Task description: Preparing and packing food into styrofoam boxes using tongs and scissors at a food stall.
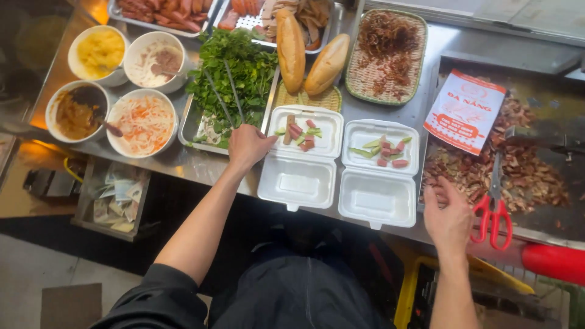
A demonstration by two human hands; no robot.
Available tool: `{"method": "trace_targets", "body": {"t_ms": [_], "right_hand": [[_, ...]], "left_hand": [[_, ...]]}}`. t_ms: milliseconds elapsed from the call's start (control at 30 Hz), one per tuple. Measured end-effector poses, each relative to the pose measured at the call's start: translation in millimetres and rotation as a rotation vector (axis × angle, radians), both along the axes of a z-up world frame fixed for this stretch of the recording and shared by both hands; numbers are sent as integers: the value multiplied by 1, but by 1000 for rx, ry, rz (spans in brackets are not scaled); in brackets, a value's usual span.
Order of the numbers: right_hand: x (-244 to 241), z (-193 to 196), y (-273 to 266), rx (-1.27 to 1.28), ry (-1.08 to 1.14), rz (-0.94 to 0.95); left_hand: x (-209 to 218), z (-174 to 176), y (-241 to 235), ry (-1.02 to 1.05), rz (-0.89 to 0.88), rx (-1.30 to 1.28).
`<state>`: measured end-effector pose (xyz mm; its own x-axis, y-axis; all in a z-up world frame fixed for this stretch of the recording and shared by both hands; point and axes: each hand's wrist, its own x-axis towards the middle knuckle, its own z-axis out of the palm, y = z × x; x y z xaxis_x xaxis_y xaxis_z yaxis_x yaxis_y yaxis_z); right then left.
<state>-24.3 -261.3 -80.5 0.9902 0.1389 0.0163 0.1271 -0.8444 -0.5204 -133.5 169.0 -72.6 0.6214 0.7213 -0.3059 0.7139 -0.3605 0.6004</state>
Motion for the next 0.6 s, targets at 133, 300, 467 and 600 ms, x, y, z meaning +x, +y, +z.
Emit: {"method": "trace_targets", "body": {"t_ms": [133, 300, 467, 600], "right_hand": [[3, 21, 37, 140, 114, 55], [11, 38, 66, 212, 269, 99], [18, 12, 141, 421, 506, 160], [15, 20, 156, 536, 609, 116]], "left_hand": [[-2, -5, -22, 40, 52, -25], [0, -34, -27, -19, 181, -57], [-3, -36, -33, -185, 259, -380], [-28, -7, -39, -408, 291, -671]]}}
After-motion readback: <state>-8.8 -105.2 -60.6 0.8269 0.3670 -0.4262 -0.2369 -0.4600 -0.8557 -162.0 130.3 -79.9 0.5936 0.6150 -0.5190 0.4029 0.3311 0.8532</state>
